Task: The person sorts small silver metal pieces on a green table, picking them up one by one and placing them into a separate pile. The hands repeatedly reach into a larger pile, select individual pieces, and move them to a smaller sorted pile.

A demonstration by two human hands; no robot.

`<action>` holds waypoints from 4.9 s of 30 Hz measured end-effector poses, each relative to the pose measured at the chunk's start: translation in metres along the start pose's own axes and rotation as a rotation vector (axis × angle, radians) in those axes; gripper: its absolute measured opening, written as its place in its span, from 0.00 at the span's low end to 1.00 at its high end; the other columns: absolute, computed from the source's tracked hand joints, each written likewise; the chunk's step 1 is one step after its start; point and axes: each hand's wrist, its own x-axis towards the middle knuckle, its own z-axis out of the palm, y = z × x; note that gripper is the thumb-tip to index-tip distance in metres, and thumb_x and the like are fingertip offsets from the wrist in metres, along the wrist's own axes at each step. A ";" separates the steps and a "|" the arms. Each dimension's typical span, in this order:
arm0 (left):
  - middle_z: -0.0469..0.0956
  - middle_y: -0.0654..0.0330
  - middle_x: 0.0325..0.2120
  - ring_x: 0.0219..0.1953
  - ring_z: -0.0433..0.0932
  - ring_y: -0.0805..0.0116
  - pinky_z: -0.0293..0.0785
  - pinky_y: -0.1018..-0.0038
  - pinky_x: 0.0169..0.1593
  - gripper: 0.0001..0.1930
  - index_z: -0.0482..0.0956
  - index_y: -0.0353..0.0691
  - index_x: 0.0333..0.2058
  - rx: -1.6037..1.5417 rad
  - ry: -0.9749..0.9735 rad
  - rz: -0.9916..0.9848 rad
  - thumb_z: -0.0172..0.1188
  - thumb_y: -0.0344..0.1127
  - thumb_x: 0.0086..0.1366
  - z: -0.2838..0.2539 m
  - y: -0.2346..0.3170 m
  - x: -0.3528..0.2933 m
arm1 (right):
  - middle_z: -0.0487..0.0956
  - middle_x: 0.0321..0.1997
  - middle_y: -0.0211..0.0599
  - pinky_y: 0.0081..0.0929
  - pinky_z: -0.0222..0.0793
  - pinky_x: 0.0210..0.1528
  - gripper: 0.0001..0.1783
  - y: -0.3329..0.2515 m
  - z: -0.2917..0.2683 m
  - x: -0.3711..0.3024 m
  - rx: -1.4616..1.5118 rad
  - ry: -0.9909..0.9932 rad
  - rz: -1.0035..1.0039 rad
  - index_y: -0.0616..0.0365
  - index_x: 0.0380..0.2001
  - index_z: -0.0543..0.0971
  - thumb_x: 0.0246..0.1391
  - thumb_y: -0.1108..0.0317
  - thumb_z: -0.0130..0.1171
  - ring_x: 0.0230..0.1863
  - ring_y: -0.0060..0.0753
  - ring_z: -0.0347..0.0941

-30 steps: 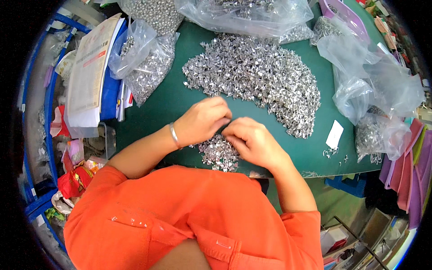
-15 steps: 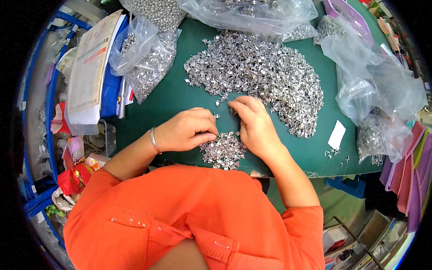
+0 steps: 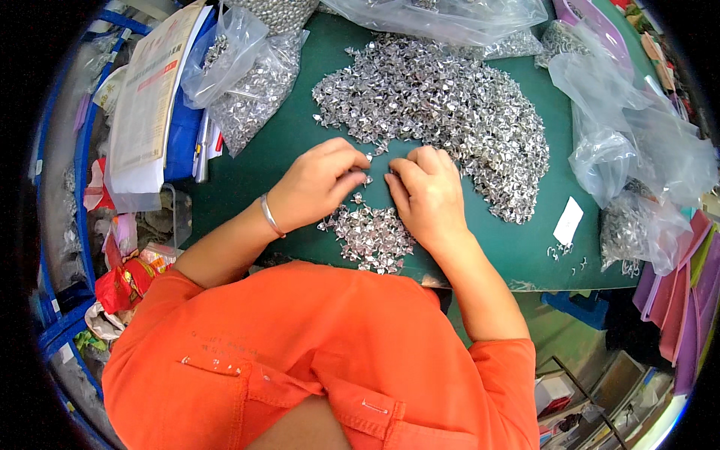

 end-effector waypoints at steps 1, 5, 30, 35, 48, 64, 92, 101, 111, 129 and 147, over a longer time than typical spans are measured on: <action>0.77 0.53 0.31 0.35 0.78 0.53 0.75 0.65 0.40 0.06 0.80 0.35 0.36 0.034 -0.011 0.031 0.64 0.25 0.59 0.000 0.002 -0.001 | 0.75 0.34 0.35 0.38 0.67 0.37 0.09 0.000 0.001 0.000 0.001 -0.001 -0.031 0.56 0.34 0.82 0.46 0.74 0.68 0.36 0.42 0.70; 0.75 0.54 0.30 0.32 0.78 0.55 0.75 0.65 0.38 0.07 0.80 0.36 0.35 0.043 -0.045 0.032 0.66 0.26 0.58 0.001 -0.001 -0.002 | 0.76 0.33 0.33 0.37 0.67 0.37 0.09 0.002 -0.002 -0.006 0.036 -0.016 -0.111 0.54 0.32 0.82 0.45 0.76 0.68 0.35 0.40 0.72; 0.82 0.61 0.33 0.35 0.80 0.67 0.76 0.73 0.43 0.03 0.82 0.39 0.35 0.445 0.662 0.054 0.65 0.29 0.63 -0.087 -0.015 0.024 | 0.79 0.34 0.42 0.33 0.75 0.37 0.05 0.006 -0.034 -0.008 0.195 0.014 0.210 0.61 0.34 0.80 0.52 0.79 0.64 0.34 0.43 0.78; 0.82 0.57 0.32 0.33 0.82 0.58 0.78 0.67 0.43 0.04 0.85 0.40 0.35 0.552 0.735 -0.238 0.64 0.29 0.61 -0.156 -0.058 0.031 | 0.79 0.33 0.42 0.34 0.74 0.37 0.06 -0.003 -0.027 -0.006 0.198 -0.011 0.111 0.61 0.35 0.80 0.52 0.80 0.63 0.34 0.46 0.78; 0.79 0.55 0.33 0.37 0.80 0.56 0.76 0.67 0.42 0.07 0.81 0.36 0.34 0.153 0.147 0.066 0.69 0.29 0.57 -0.018 0.000 0.015 | 0.78 0.32 0.36 0.38 0.72 0.38 0.06 -0.010 -0.016 -0.016 0.144 -0.125 -0.050 0.58 0.31 0.81 0.48 0.75 0.68 0.34 0.44 0.75; 0.79 0.52 0.29 0.33 0.80 0.52 0.77 0.63 0.38 0.03 0.81 0.35 0.33 0.066 -0.035 -0.016 0.65 0.27 0.60 0.003 0.004 0.004 | 0.78 0.34 0.36 0.38 0.71 0.40 0.08 0.002 -0.010 -0.008 0.054 -0.098 -0.047 0.58 0.35 0.83 0.49 0.76 0.67 0.37 0.44 0.74; 0.77 0.54 0.31 0.34 0.78 0.53 0.74 0.63 0.42 0.05 0.78 0.36 0.34 0.084 0.016 0.106 0.63 0.23 0.58 0.012 0.009 0.000 | 0.77 0.36 0.39 0.38 0.72 0.40 0.09 -0.003 -0.012 -0.014 0.056 -0.061 -0.014 0.59 0.37 0.80 0.50 0.78 0.65 0.38 0.46 0.75; 0.78 0.52 0.35 0.32 0.81 0.57 0.78 0.66 0.38 0.10 0.77 0.34 0.40 -0.141 -0.092 -0.136 0.64 0.25 0.59 0.003 0.014 0.000 | 0.79 0.35 0.40 0.35 0.75 0.38 0.09 -0.001 -0.012 0.000 0.148 0.007 0.061 0.61 0.37 0.82 0.50 0.77 0.66 0.36 0.48 0.78; 0.83 0.57 0.31 0.31 0.82 0.65 0.78 0.72 0.38 0.05 0.83 0.36 0.33 0.068 0.344 0.073 0.69 0.25 0.58 -0.028 0.006 0.008 | 0.82 0.38 0.39 0.29 0.77 0.42 0.11 -0.011 -0.006 0.018 0.574 -0.152 0.241 0.64 0.42 0.81 0.55 0.82 0.59 0.39 0.36 0.81; 0.81 0.53 0.37 0.42 0.81 0.55 0.76 0.66 0.48 0.06 0.82 0.36 0.36 0.129 0.353 0.119 0.65 0.23 0.58 -0.031 0.007 0.035 | 0.76 0.35 0.37 0.37 0.72 0.41 0.09 0.004 -0.004 0.016 -0.025 -0.065 -0.112 0.58 0.35 0.82 0.48 0.74 0.68 0.37 0.44 0.73; 0.74 0.55 0.32 0.38 0.76 0.53 0.73 0.61 0.43 0.08 0.76 0.37 0.32 0.027 -0.037 0.064 0.67 0.28 0.56 0.026 0.009 0.006 | 0.77 0.38 0.43 0.41 0.74 0.42 0.08 0.017 -0.006 0.000 0.068 -0.075 0.074 0.61 0.37 0.81 0.51 0.77 0.64 0.40 0.50 0.76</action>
